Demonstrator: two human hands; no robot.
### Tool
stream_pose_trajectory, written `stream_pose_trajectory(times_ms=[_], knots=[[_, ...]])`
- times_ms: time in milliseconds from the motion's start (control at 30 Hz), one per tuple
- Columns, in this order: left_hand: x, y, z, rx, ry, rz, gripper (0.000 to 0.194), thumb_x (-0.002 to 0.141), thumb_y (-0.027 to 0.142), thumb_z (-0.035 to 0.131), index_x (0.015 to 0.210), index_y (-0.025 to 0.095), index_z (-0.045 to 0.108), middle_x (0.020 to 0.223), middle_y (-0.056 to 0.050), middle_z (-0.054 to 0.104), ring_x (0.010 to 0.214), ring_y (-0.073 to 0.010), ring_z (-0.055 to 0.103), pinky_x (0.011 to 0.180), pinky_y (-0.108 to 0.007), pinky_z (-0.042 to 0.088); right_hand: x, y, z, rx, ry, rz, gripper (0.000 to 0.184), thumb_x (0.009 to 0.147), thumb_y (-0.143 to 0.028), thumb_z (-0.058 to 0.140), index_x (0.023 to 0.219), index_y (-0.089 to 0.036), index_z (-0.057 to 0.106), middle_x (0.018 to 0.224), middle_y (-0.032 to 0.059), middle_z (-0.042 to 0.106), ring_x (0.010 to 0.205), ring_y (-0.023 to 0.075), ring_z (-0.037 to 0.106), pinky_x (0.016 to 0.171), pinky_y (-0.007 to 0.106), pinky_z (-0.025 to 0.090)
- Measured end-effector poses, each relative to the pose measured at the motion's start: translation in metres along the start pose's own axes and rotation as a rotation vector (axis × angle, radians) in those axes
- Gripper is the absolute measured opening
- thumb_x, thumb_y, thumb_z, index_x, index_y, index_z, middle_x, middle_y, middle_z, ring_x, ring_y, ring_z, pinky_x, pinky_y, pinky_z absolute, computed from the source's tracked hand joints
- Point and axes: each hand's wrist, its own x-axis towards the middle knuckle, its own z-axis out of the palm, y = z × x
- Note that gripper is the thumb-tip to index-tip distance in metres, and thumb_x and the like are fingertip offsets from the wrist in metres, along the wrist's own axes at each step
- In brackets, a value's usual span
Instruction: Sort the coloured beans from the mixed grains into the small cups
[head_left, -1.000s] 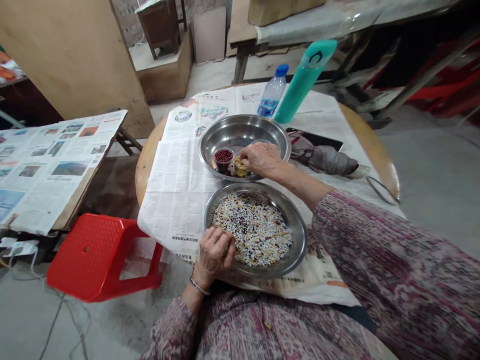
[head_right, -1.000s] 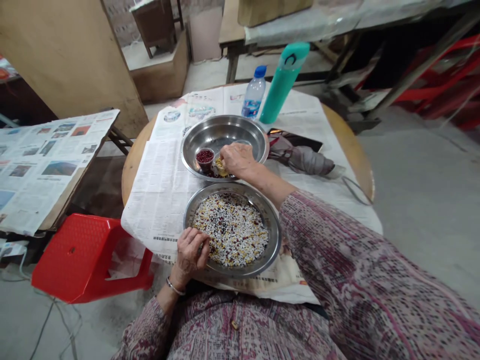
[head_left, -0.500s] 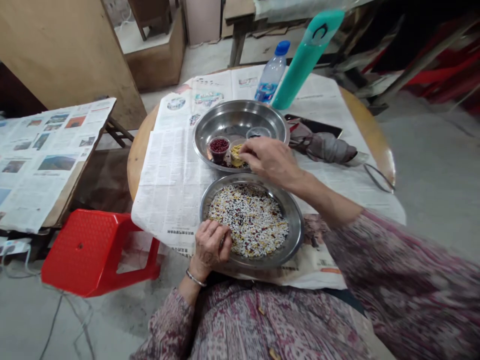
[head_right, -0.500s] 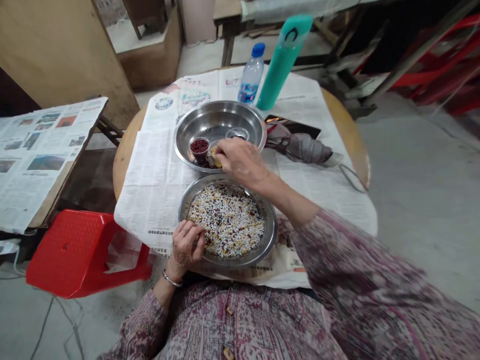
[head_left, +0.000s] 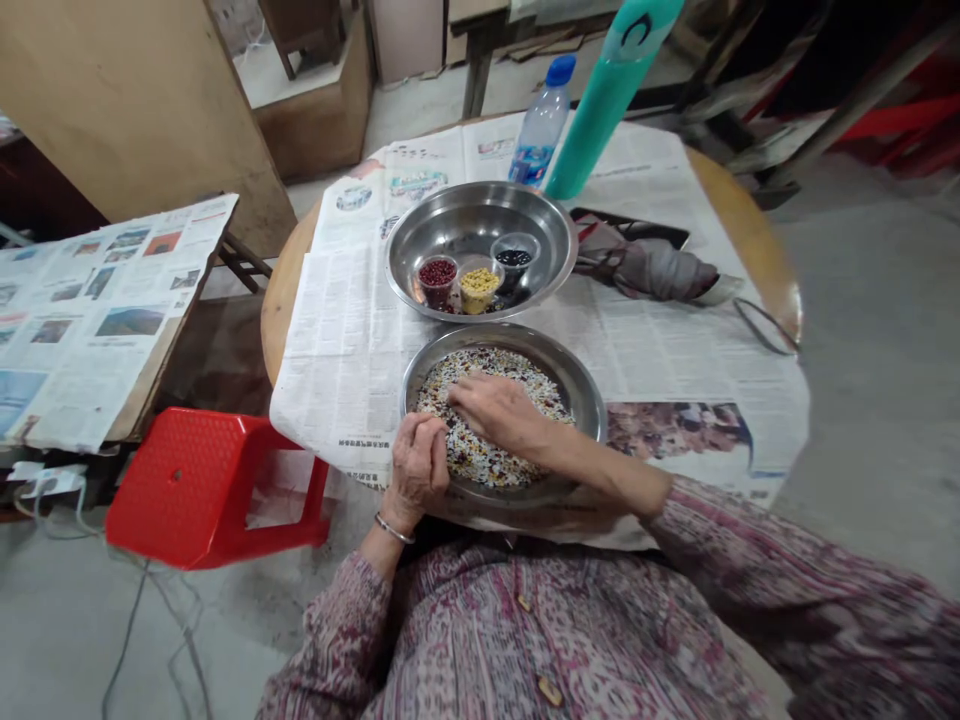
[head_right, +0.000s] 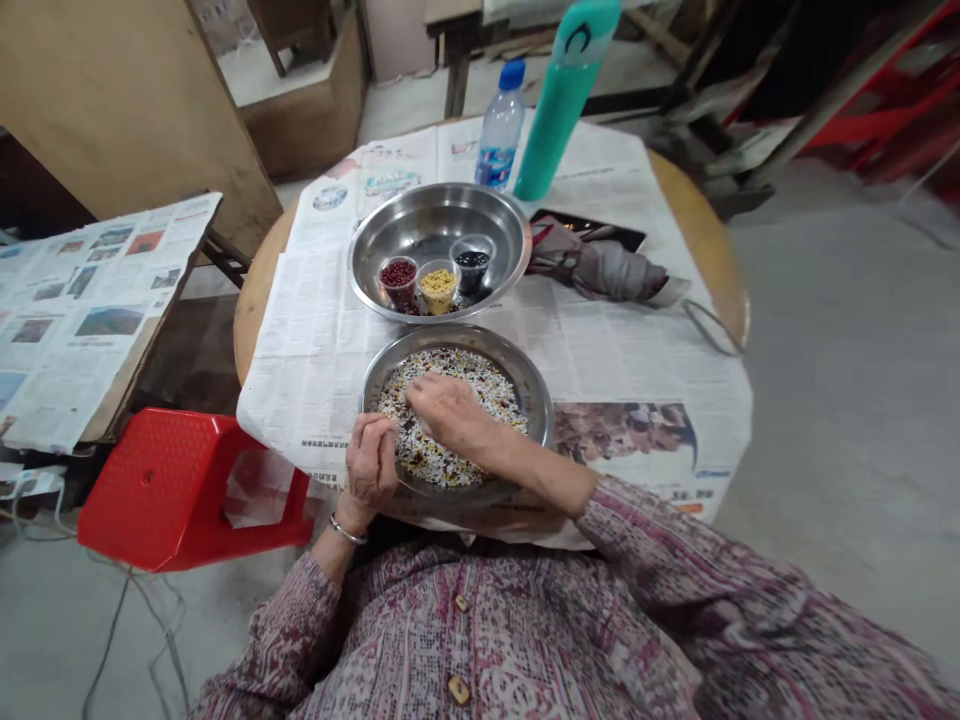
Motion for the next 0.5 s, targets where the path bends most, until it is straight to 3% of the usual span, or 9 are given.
stream_pose_trajectory(times_ms=[100, 167, 300, 400, 500], knots=[[0.001, 0.001, 0.0, 0.008, -0.007, -0.002, 0.017, 0.103, 0.014, 0.04, 0.104, 0.018, 0.057, 0.096, -0.007, 0.061, 0.097, -0.0193, 0.059, 0.088, -0.036, 0.053, 0.01, 0.015, -0.01, -0.003, 0.039, 0.127, 0.023, 0.093, -0.012, 0.045, 0.093, -0.019, 0.068, 0.094, 0.0098, 0.07, 0.09, 0.0218, 0.057, 0.079, 0.033, 0.042], [0.001, 0.001, 0.0, 0.017, -0.014, 0.0, 0.018, 0.103, 0.015, 0.039, 0.103, 0.018, 0.057, 0.096, -0.007, 0.061, 0.097, -0.0196, 0.059, 0.088, -0.037, 0.053, 0.017, 0.016, -0.009, 0.04, 0.07, 0.132, 0.022, 0.092, -0.014, 0.048, 0.1, -0.019, 0.068, 0.102, 0.0102, 0.07, 0.098, 0.0232, 0.057, 0.084, 0.034, 0.043], [0.003, 0.002, 0.0, 0.008, -0.001, -0.001, 0.018, 0.104, 0.016, 0.039, 0.103, 0.018, 0.057, 0.098, -0.008, 0.061, 0.095, -0.0193, 0.059, 0.087, -0.036, 0.052, 0.025, 0.0, 0.001, 0.099, 0.052, -0.059, 0.025, 0.096, -0.03, 0.054, 0.112, -0.016, 0.068, 0.116, 0.0137, 0.067, 0.108, 0.026, 0.053, 0.09, 0.038, 0.043], [0.003, 0.002, 0.0, 0.005, 0.0, 0.006, 0.018, 0.104, 0.015, 0.039, 0.102, 0.018, 0.057, 0.097, -0.008, 0.061, 0.095, -0.0192, 0.058, 0.087, -0.035, 0.052, 0.012, -0.003, 0.002, 0.083, -0.048, -0.212, 0.021, 0.097, -0.031, 0.053, 0.1, -0.017, 0.069, 0.104, 0.0118, 0.067, 0.098, 0.0239, 0.054, 0.085, 0.037, 0.044], [0.003, 0.002, 0.0, 0.0, -0.024, 0.009, 0.018, 0.103, 0.014, 0.04, 0.102, 0.018, 0.057, 0.095, -0.008, 0.062, 0.095, -0.0192, 0.059, 0.086, -0.035, 0.053, -0.016, 0.012, -0.008, 0.058, -0.065, -0.204, 0.017, 0.095, -0.024, 0.052, 0.091, -0.019, 0.068, 0.093, 0.0092, 0.066, 0.09, 0.0218, 0.055, 0.081, 0.035, 0.045]])
